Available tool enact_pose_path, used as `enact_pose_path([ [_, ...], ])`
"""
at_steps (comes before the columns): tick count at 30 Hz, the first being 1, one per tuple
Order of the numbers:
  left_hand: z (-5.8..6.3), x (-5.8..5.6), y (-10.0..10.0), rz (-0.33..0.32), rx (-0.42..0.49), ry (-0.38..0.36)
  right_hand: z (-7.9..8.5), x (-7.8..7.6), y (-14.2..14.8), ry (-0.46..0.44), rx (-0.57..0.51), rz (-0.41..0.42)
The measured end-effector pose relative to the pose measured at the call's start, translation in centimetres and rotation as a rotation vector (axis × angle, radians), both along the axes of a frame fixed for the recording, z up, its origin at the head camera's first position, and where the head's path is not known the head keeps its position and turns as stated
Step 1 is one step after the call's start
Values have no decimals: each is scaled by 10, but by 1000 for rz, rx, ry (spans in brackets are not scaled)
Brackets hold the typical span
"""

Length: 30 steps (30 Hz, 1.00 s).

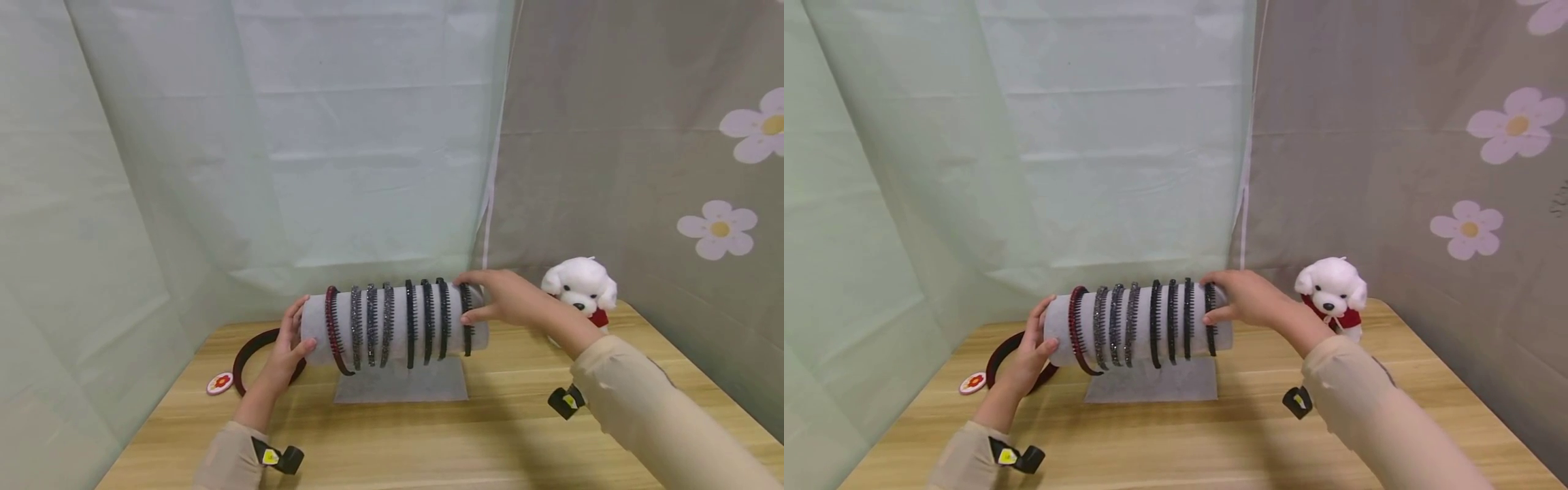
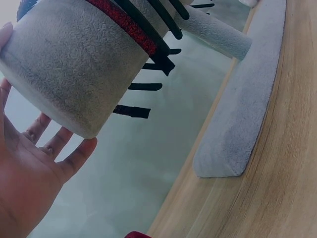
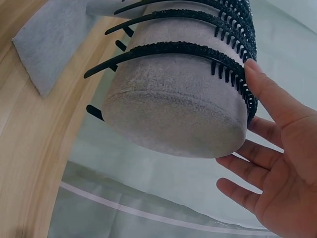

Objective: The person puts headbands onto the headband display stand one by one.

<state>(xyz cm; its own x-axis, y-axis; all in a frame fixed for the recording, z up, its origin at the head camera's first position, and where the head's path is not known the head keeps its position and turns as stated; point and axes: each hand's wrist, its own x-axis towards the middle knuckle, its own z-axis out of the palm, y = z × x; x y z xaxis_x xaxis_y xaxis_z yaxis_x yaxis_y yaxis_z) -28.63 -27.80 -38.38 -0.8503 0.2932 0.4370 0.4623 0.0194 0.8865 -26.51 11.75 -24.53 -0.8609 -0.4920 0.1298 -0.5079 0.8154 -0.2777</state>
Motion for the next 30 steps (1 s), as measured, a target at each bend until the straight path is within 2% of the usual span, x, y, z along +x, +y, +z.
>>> enact_pose_path([
  [18, -2, -1, 1, -8, -9, -5, -1, -15, 5, -90, -48, 4],
  [23, 1, -2, 3, 10, -25, -15, -6, -14, 9, -81, -95, 17],
  [30, -2, -2, 0, 27, -31, -2, -16, -9, 8, -47, -169, 25],
])
